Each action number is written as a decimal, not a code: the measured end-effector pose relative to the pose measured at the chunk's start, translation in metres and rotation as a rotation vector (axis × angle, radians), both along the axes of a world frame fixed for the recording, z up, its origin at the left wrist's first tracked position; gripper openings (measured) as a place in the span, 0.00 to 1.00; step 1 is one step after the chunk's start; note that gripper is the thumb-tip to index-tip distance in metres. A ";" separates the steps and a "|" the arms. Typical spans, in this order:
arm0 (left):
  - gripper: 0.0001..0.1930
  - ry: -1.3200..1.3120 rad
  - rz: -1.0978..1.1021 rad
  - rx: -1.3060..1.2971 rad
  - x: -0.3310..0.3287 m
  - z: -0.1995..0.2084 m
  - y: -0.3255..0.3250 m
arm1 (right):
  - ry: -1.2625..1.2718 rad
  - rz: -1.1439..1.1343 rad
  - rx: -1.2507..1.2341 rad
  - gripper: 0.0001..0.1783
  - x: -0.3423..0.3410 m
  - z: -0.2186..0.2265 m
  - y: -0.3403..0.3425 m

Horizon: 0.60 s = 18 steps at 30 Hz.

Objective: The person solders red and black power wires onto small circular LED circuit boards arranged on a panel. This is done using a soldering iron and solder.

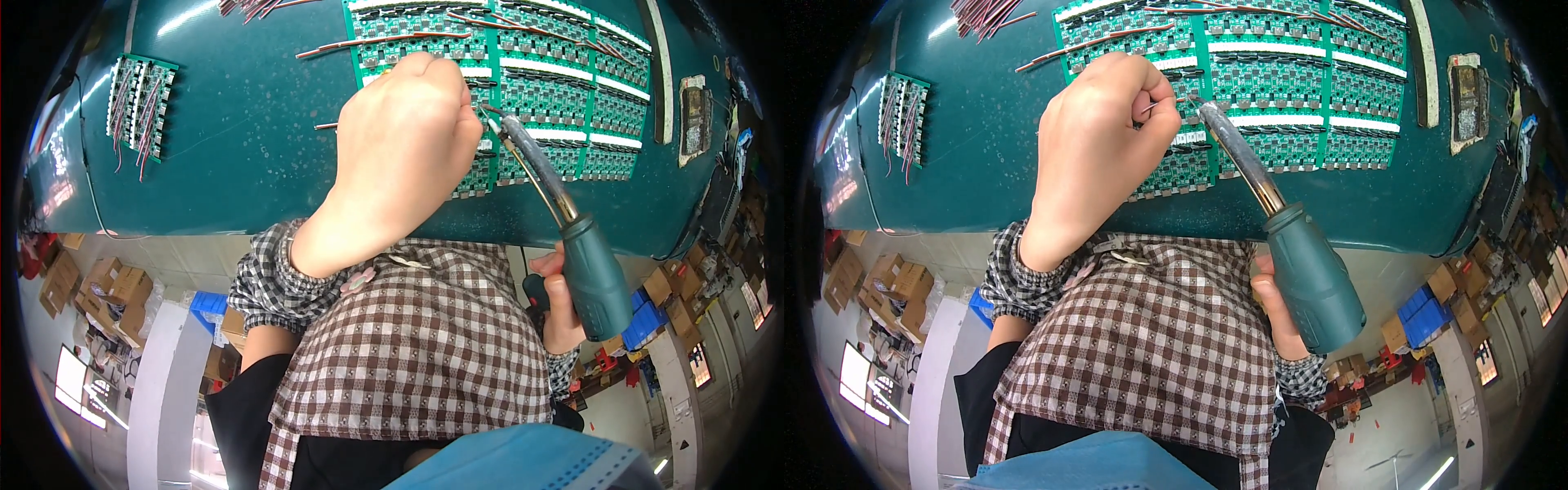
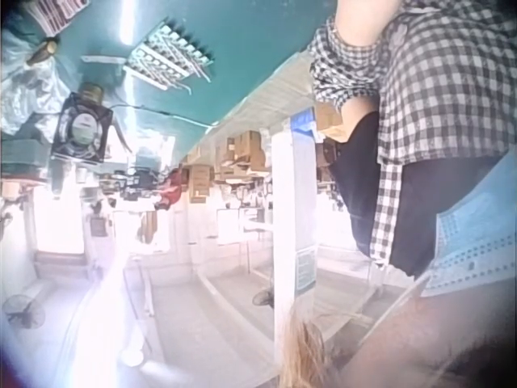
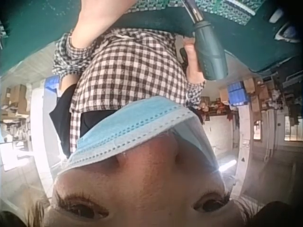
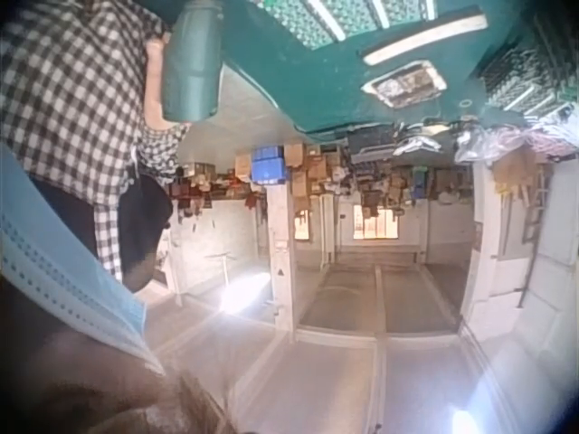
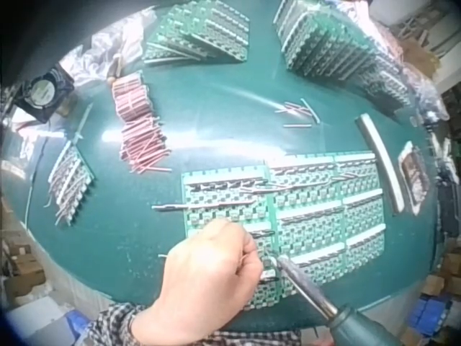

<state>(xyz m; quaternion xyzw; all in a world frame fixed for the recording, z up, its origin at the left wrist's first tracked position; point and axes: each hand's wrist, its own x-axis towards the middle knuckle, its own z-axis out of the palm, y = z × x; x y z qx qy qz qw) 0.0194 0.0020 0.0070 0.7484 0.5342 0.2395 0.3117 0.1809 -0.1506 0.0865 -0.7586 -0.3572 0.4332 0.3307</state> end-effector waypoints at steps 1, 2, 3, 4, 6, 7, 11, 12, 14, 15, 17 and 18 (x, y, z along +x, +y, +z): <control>0.04 0.003 -0.002 0.001 0.000 0.000 0.000 | 0.000 -0.002 0.000 0.25 0.000 0.000 0.000; 0.04 0.003 -0.004 0.000 0.001 -0.001 0.000 | -0.003 0.007 0.006 0.25 0.000 0.000 -0.001; 0.04 0.008 -0.004 0.005 0.002 -0.002 0.000 | -0.007 0.016 0.012 0.25 0.001 0.000 -0.001; 0.04 0.012 0.000 0.010 0.002 -0.002 0.000 | -0.007 0.017 0.011 0.25 0.000 0.000 0.000; 0.04 0.015 0.000 0.010 0.001 -0.002 0.000 | -0.011 0.005 0.008 0.25 -0.001 0.002 0.002; 0.04 0.018 0.000 0.011 0.001 -0.002 0.000 | -0.011 0.005 0.007 0.25 -0.001 0.003 0.002; 0.05 0.012 0.008 0.007 0.000 -0.002 -0.001 | -0.035 0.027 -0.009 0.24 -0.001 0.005 0.003; 0.05 0.010 0.007 0.014 0.000 -0.002 -0.001 | -0.046 0.043 -0.008 0.24 -0.001 0.005 0.004; 0.05 0.005 -0.001 0.020 0.002 -0.003 -0.001 | -0.046 0.028 -0.018 0.24 -0.001 0.006 0.003; 0.05 0.003 -0.006 0.020 0.002 -0.003 -0.001 | -0.044 0.017 -0.027 0.23 -0.001 0.006 0.003; 0.05 0.003 -0.002 0.017 0.001 -0.003 -0.001 | -0.046 0.031 -0.038 0.23 -0.001 0.007 0.004; 0.05 0.007 0.001 0.016 0.000 -0.002 -0.001 | -0.048 0.043 -0.048 0.23 -0.001 0.007 0.004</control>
